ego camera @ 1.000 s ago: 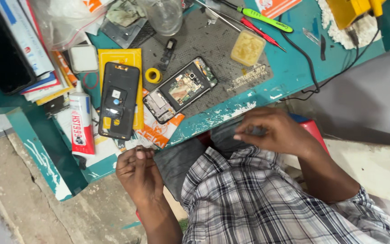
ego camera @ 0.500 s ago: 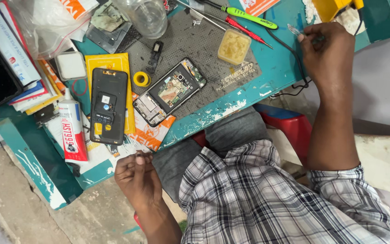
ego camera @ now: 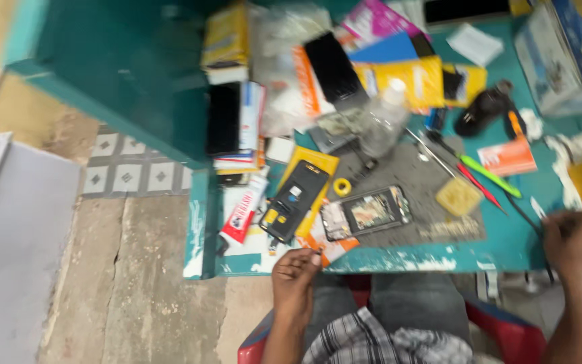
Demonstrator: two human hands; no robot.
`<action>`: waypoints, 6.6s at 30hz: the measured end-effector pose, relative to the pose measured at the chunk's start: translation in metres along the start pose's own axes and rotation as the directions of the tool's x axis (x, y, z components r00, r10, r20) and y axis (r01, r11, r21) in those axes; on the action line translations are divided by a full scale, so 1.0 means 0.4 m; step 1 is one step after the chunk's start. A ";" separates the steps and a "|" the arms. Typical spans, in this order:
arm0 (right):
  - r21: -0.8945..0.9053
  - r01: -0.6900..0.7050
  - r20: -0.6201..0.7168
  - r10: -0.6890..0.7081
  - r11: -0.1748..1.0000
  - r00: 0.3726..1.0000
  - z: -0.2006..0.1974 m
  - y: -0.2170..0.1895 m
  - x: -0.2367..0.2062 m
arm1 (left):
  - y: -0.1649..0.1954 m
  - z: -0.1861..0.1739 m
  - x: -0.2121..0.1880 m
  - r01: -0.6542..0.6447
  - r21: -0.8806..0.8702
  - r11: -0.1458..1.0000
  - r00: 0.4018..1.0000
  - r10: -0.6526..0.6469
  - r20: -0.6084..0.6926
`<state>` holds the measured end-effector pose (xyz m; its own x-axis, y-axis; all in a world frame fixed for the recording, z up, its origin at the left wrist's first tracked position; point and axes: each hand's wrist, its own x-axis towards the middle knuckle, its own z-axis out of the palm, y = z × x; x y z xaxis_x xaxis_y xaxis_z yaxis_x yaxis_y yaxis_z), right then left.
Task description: The person sits at a repair bench soldering a small component onto a disassembled phone motherboard, holding the board in one hand and a soldering iron in the other. They apply liquid from a brown bottle onto the board, reposition the board, and continue soldering and adjusting the component with the iron.
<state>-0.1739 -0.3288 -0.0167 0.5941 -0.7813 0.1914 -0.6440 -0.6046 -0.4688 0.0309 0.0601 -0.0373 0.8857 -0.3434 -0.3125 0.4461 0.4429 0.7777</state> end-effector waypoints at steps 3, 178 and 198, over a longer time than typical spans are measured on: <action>0.057 0.003 -0.015 -0.002 0.998 1.000 0.016 -0.027 -0.004 | 0.006 0.001 0.005 0.005 -0.019 1.000 1.000 -0.005 -0.002; 0.389 0.254 -0.129 -0.220 0.886 0.967 0.129 -0.119 0.039 | -0.145 0.158 -0.021 0.062 -0.005 0.998 0.978 -0.059 0.200; 0.920 -0.092 0.045 0.131 0.381 0.990 0.110 -0.158 -0.023 | -0.039 0.228 0.002 -0.029 0.079 0.996 0.988 0.016 0.155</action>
<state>-0.1175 -0.2764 -0.0266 0.5256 -0.8460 0.0896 0.1436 -0.0156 -0.9895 0.0128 -0.0225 -0.0002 0.8622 -0.4604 -0.2111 0.4085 0.3856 0.8273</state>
